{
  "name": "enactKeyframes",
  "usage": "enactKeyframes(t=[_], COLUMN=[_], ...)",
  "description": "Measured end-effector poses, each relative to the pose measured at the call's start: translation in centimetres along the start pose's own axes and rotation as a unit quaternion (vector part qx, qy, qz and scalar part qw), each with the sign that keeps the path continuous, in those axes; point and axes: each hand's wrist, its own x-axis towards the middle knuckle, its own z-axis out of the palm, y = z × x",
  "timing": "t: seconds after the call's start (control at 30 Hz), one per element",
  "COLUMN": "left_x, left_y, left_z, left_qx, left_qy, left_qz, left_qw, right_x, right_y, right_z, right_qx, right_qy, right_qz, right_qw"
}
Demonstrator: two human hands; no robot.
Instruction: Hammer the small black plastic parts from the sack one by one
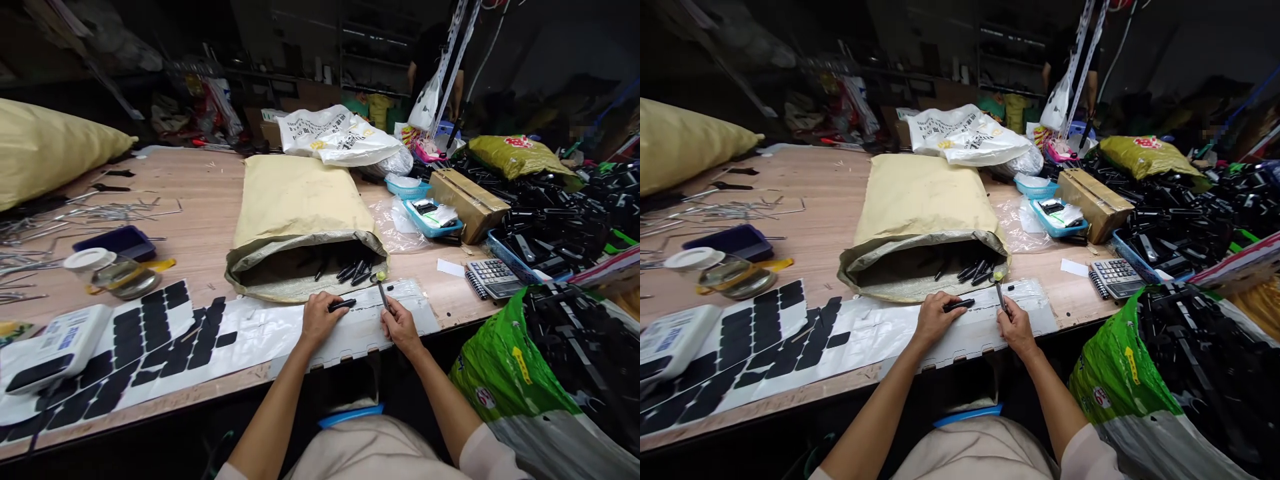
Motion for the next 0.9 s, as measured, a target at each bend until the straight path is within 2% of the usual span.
enactKeyframes(t=[0.1, 0.23, 0.33, 0.6, 0.9], left_x=[0.0, -0.2, -0.2, -0.3, -0.4], left_y=[-0.3, -0.3, -0.1, 0.2, 0.8], left_z=[-0.2, -0.4, -0.3, -0.4, -0.7], left_qx=[-0.025, -0.033, -0.033, -0.034, -0.032], left_qy=[-0.003, 0.005, 0.011, 0.01, 0.003], left_qz=[0.008, 0.0, -0.008, -0.014, -0.012], left_qw=[1.0, 0.999, 0.999, 0.999, 0.999], right_x=[-1.0, -2.2, -2.6, -2.6, -2.8], right_y=[-0.8, -2.2, -2.7, -1.5, -2.4], right_z=[1.2, 3.2, 4.2, 4.7, 3.5], right_qx=[-0.036, -0.052, -0.068, -0.111, -0.078], right_qy=[-0.019, -0.094, -0.119, -0.106, -0.071], right_qz=[0.013, 0.029, 0.03, 0.017, 0.023], right_qw=[0.999, 0.994, 0.99, 0.988, 0.994])
